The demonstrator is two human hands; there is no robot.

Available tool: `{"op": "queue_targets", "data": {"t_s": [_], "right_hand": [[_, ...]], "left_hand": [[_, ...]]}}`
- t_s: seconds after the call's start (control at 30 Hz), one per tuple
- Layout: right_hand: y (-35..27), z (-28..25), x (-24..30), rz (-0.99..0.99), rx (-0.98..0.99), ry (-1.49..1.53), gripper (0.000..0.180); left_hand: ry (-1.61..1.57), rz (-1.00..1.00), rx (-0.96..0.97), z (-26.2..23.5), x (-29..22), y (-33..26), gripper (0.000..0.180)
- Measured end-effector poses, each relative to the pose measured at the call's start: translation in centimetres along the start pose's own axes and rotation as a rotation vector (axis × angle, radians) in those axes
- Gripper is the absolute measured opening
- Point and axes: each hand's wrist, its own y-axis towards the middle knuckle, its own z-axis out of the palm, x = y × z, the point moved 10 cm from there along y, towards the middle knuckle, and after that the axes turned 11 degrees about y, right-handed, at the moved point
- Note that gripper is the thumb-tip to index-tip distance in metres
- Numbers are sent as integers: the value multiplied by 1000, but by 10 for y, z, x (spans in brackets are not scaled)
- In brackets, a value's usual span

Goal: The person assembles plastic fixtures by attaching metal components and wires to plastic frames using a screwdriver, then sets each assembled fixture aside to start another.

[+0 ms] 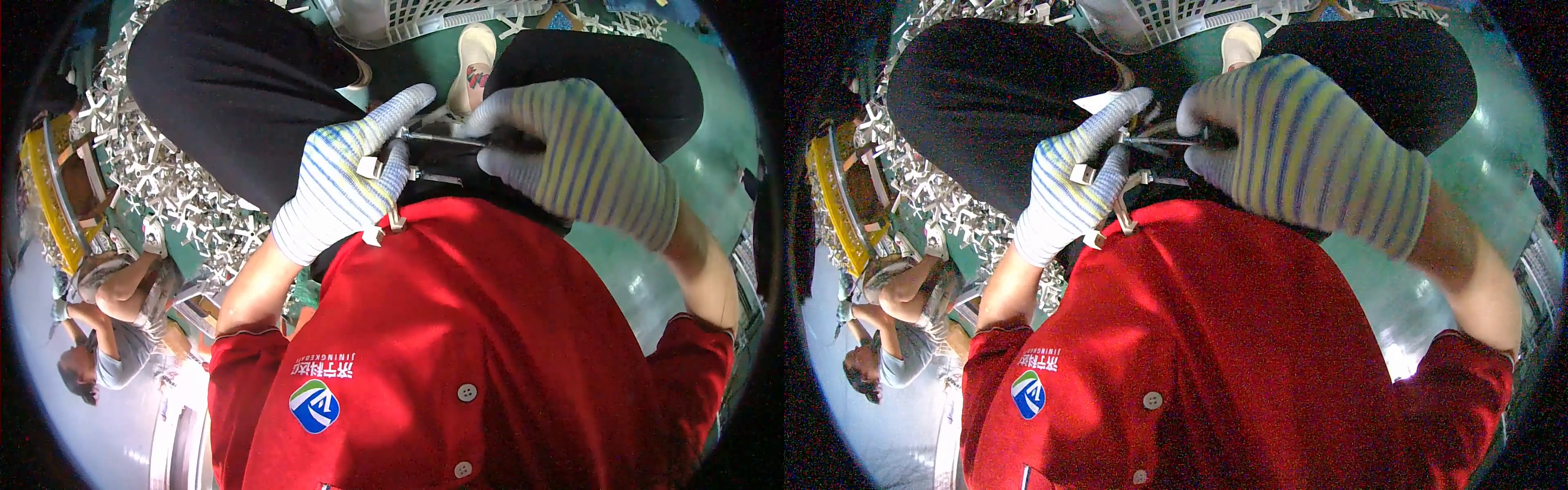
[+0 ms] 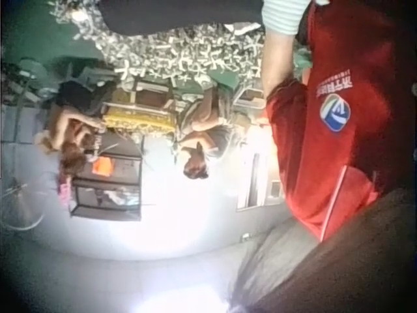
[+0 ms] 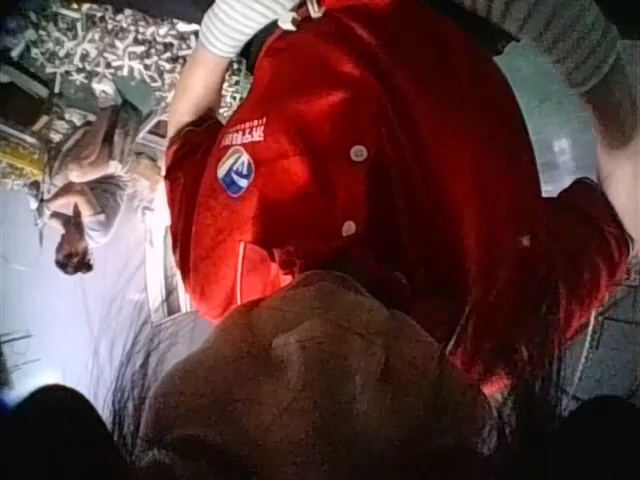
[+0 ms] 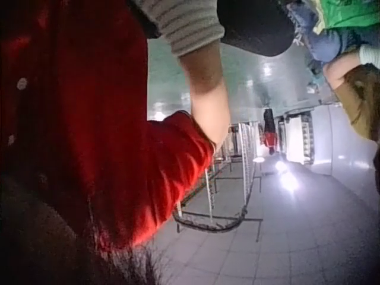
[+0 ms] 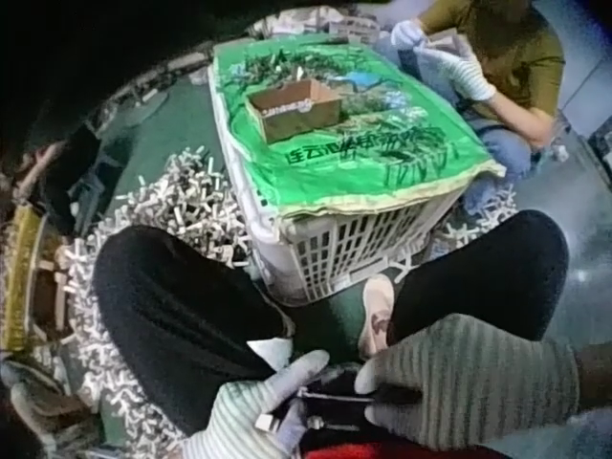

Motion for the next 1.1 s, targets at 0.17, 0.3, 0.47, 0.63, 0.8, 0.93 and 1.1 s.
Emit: {"op": "queue_targets", "data": {"t_s": [0.17,0.3,0.47,0.63,0.8,0.93,1.1], "right_hand": [[-16,19,28,-378,-67,-779,23],[8,9,-6,64,82,-78,24],[-7,25,-42,695,263,588,25],[-21,44,-63,840,174,928,35],[-11,23,-49,419,200,380,32],[-11,22,1,-5,129,-340,32],[-7,16,-30,-316,-6,-213,33]], "left_hand": [[24,157,-109,-9,-14,3,56],[116,95,42,-1,-8,2,59],[122,118,82,-1,-10,-2,61],[103,95,7,-5,-11,-6,66],[110,29,70,2,-11,-4,71],[106,53,58,1,-14,-1,71],[117,161,53,-3,-23,-1,70]]}}
